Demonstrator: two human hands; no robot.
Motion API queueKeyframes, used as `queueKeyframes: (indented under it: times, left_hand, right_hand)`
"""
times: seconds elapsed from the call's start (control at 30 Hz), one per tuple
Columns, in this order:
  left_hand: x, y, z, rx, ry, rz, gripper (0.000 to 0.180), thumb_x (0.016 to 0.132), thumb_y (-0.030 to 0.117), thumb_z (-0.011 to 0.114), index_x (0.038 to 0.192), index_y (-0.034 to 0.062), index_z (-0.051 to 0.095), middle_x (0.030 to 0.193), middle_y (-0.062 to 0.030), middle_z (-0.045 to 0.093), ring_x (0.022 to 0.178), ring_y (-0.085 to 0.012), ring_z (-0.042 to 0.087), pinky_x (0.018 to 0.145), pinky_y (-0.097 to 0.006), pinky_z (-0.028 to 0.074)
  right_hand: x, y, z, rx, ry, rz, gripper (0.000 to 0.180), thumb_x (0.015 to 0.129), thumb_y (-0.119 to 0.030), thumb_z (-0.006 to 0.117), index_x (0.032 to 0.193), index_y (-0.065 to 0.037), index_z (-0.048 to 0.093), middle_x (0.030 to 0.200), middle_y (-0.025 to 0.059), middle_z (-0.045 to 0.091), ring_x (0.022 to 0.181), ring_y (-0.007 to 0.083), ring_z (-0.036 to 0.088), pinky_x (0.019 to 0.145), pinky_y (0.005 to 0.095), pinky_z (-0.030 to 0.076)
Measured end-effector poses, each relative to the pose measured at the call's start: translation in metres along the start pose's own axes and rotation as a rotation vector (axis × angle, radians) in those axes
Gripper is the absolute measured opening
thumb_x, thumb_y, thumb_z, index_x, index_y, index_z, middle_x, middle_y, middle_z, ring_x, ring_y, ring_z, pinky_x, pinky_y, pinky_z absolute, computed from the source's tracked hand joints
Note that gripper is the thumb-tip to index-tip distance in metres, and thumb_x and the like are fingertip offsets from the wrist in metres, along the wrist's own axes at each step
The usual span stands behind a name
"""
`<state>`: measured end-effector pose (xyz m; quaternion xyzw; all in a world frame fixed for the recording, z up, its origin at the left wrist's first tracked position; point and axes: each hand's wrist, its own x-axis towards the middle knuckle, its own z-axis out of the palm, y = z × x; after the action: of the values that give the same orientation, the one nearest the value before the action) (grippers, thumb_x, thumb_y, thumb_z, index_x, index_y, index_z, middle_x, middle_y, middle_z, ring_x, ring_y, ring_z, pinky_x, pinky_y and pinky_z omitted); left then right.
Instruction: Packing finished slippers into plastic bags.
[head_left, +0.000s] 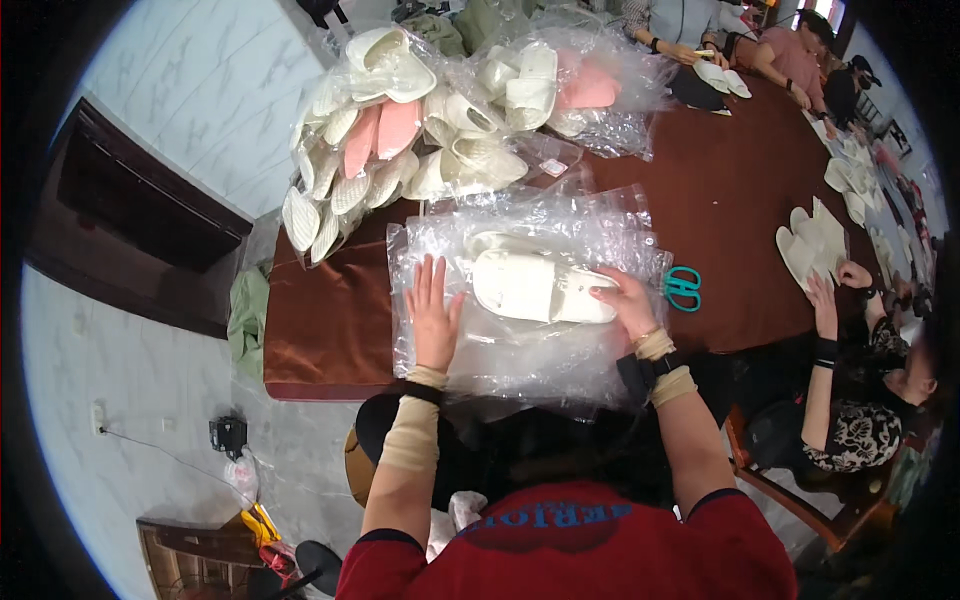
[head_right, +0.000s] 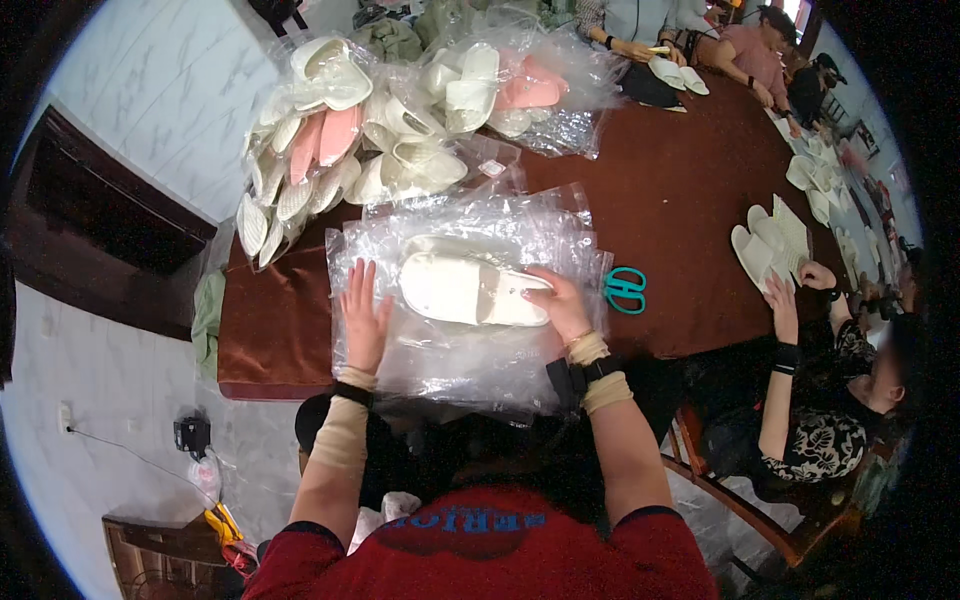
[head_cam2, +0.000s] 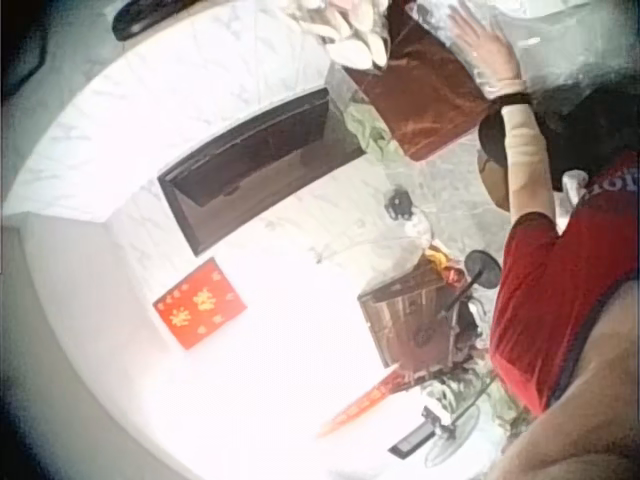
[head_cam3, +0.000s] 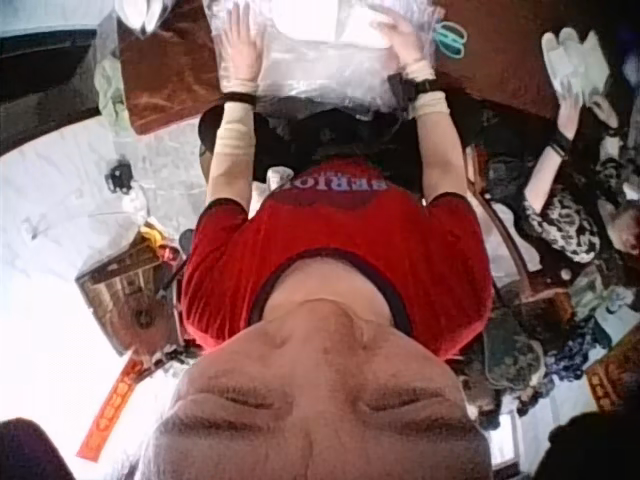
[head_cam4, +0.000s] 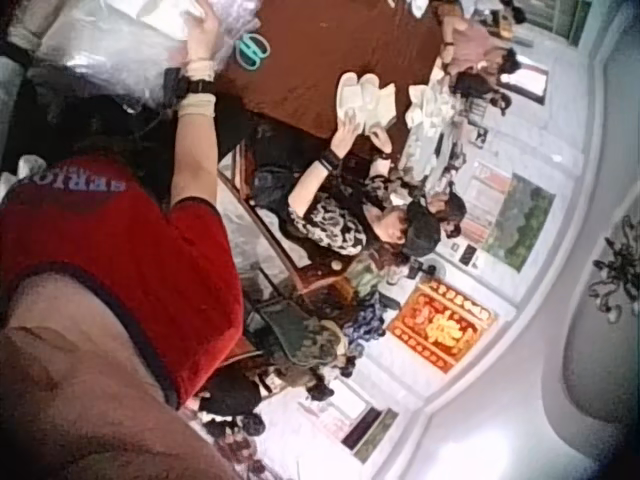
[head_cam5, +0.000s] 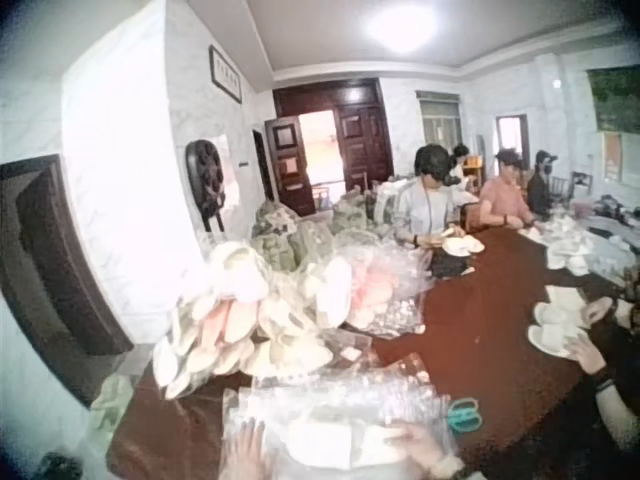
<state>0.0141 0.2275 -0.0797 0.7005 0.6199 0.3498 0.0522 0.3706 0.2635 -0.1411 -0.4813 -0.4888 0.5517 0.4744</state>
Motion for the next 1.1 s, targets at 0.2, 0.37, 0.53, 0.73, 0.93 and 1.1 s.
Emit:
queueKeyframes:
  times: [0.2, 0.37, 0.53, 0.73, 0.93, 1.1]
  left_hand:
    - [-0.011, -0.019, 0.049, 0.339, -0.034, -0.059, 0.075, 0.095, 0.038, 0.068, 0.162, 0.0263, 0.038, 0.174, -0.0136, 0.015, 0.16, -0.042, 0.009, 0.122, -0.071, 0.007]
    - [-0.013, -0.02, 0.054, 0.36, -0.042, -0.049, 0.072, 0.095, 0.038, 0.067, 0.161, 0.031, 0.039, 0.174, -0.0116, 0.016, 0.16, -0.0427, 0.008, 0.122, -0.071, 0.006]
    - [-0.018, -0.036, 0.057, 0.43, -0.081, -0.045, 0.069, 0.095, 0.038, 0.066, 0.159, 0.0311, 0.041, 0.174, -0.0079, 0.019, 0.159, -0.0429, 0.009, 0.122, -0.071, 0.006]
    - [0.0, -0.034, 0.042, 0.417, -0.259, 0.011, 0.067, 0.093, 0.041, 0.068, 0.155, 0.0263, 0.047, 0.171, -0.0091, 0.026, 0.157, -0.0422, 0.017, 0.12, -0.074, 0.009]
    - [0.027, -0.038, -0.01, 0.394, -0.387, 0.197, 0.072, 0.087, 0.039, 0.076, 0.151, 0.0178, 0.051, 0.163, -0.0125, 0.038, 0.15, -0.0371, 0.035, 0.119, -0.067, 0.026]
    - [-0.007, -0.046, 0.018, 0.455, -0.243, 0.135, 0.068, 0.098, 0.04, 0.063, 0.158, 0.015, 0.041, 0.168, -0.0155, 0.028, 0.154, -0.0353, 0.03, 0.123, -0.059, 0.024]
  right_hand:
    - [-0.012, -0.059, -0.085, -0.166, 0.529, -0.275, 0.037, 0.089, -0.002, 0.074, 0.126, 0.003, 0.07, 0.114, 0.008, 0.073, 0.101, 0.0147, 0.067, 0.092, 0.0301, 0.054]
    - [-0.032, -0.15, -0.028, 0.108, 0.75, -0.459, 0.036, 0.093, -0.004, 0.073, 0.128, 0.002, 0.068, 0.119, 0.008, 0.071, 0.105, 0.0154, 0.065, 0.093, 0.0307, 0.053]
    - [-0.036, -0.13, 0.061, 0.119, 0.225, -0.298, 0.036, 0.094, -0.007, 0.074, 0.129, 0.0, 0.068, 0.118, 0.0042, 0.072, 0.103, 0.0125, 0.066, 0.091, 0.028, 0.054]
    - [0.0, 0.03, 0.022, -0.015, 0.286, -0.126, 0.042, 0.09, -0.014, 0.08, 0.128, 0.001, 0.068, 0.113, 0.0064, 0.073, 0.094, 0.0138, 0.068, 0.086, 0.0271, 0.054]
    - [-0.003, 0.036, 0.026, 0.023, 0.326, -0.023, 0.045, 0.09, -0.016, 0.081, 0.128, 0.003, 0.068, 0.113, 0.0077, 0.072, 0.1, 0.0133, 0.066, 0.088, 0.0277, 0.053]
    - [-0.004, 0.01, 0.03, 0.122, 0.275, 0.068, 0.044, 0.089, -0.016, 0.082, 0.128, 0.001, 0.069, 0.11, 0.0069, 0.073, 0.098, 0.0143, 0.068, 0.087, 0.0292, 0.054]
